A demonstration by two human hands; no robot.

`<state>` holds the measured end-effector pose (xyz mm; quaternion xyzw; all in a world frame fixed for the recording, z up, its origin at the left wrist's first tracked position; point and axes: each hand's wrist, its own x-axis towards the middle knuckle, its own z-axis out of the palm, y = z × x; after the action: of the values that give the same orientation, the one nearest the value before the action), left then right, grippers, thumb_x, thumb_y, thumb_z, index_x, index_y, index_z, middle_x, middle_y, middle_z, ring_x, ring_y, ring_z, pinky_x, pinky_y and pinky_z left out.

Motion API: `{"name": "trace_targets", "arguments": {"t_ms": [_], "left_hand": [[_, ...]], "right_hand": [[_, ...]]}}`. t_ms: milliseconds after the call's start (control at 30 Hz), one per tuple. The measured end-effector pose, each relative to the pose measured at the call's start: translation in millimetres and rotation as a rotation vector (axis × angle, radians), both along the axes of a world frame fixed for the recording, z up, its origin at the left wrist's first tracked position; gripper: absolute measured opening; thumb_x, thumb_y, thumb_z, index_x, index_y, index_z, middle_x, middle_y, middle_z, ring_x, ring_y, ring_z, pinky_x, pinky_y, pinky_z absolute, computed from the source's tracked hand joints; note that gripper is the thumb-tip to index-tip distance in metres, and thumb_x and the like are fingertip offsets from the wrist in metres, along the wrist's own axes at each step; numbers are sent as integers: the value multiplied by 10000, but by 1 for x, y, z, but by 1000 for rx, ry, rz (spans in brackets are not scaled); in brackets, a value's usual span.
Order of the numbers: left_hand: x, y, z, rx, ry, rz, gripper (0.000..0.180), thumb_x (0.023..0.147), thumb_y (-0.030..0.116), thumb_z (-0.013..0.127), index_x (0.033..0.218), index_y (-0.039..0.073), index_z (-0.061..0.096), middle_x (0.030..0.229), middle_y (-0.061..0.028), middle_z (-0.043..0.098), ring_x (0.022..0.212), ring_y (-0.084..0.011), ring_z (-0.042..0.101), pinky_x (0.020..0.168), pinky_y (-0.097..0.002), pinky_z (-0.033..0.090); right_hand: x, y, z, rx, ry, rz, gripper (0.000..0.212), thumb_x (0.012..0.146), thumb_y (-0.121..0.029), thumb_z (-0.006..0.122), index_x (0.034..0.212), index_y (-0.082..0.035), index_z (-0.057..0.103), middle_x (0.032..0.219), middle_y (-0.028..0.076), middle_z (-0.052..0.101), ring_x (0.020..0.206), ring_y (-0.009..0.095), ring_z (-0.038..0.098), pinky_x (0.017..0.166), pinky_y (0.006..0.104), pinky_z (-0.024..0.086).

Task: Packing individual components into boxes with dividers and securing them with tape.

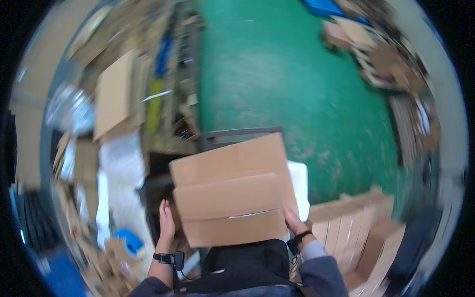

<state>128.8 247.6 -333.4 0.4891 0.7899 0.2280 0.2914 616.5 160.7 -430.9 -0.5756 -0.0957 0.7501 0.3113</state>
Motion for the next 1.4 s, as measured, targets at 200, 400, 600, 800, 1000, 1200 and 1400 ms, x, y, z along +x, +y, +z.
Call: {"name": "trace_targets", "arguments": {"t_ms": [200, 400, 600, 800, 1000, 1200, 1400], "left_hand": [[107, 68, -157, -873, -1153, -8, 563, 975, 343, 367, 1462, 68, 298, 1433, -161, 410, 1304, -356, 405, 1083, -485, 324], [183, 68, -204, -1136, -1216, -227, 562, 968, 335, 362, 1468, 88, 293, 1433, -157, 412, 1303, -353, 407, 1079, -492, 331], [154, 95, -211, -1079, -1238, -222, 562, 960, 326, 357, 1473, 108, 289, 1432, -152, 414, 1301, -351, 408, 1075, -498, 337], [142, 107, -183, -1008, -1234, -200, 564, 953, 318, 352, 1479, 128, 285, 1431, -148, 416, 1300, -349, 410, 1071, -504, 344], [105, 94, -72, -949, -1065, -161, 567, 946, 310, 348, 1485, 147, 280, 1430, -143, 418, 1298, -347, 412, 1068, -510, 350], [266, 27, 10, -762, -1283, -33, 590, 914, 262, 364, 1494, 206, 270, 1418, -107, 418, 1254, -324, 451, 1021, -513, 408], [421, -3, 17, -729, -1426, -379, 622, 898, 238, 390, 1500, 193, 240, 1378, -112, 436, 1234, -297, 473, 996, -492, 430]], "right_hand": [[-24, 51, 1, 52, -75, 342, 622, 978, -517, 328, 1452, -114, 341, 1424, 78, 408, 1315, 201, 382, 1058, 400, 342], [-31, 54, -33, -275, -387, 94, 850, 915, -674, 272, 1436, -6, 324, 1511, 251, 221, 1418, 363, 204, 1139, 479, 209], [-49, 48, -12, -150, -400, -80, 780, 945, -644, 239, 1415, -34, 358, 1448, 172, 353, 1367, 296, 305, 1113, 411, 250], [-29, -13, -32, -75, 56, -211, 784, 955, -649, 203, 1439, -46, 332, 1485, 101, 335, 1378, 215, 286, 1116, 362, 243], [20, -90, 37, -153, 108, -643, 818, 907, -723, 251, 1349, -65, 453, 1273, 69, 491, 1170, 166, 456, 1027, 342, 348], [119, -173, 107, 19, 74, -815, 768, 919, -668, 373, 1298, -10, 489, 1261, 106, 529, 1159, 183, 499, 1001, 320, 387], [206, -271, 154, 59, -432, -739, 651, 942, -504, 505, 1248, 70, 512, 1112, 152, 619, 1025, 200, 583, 916, 309, 451]]}}
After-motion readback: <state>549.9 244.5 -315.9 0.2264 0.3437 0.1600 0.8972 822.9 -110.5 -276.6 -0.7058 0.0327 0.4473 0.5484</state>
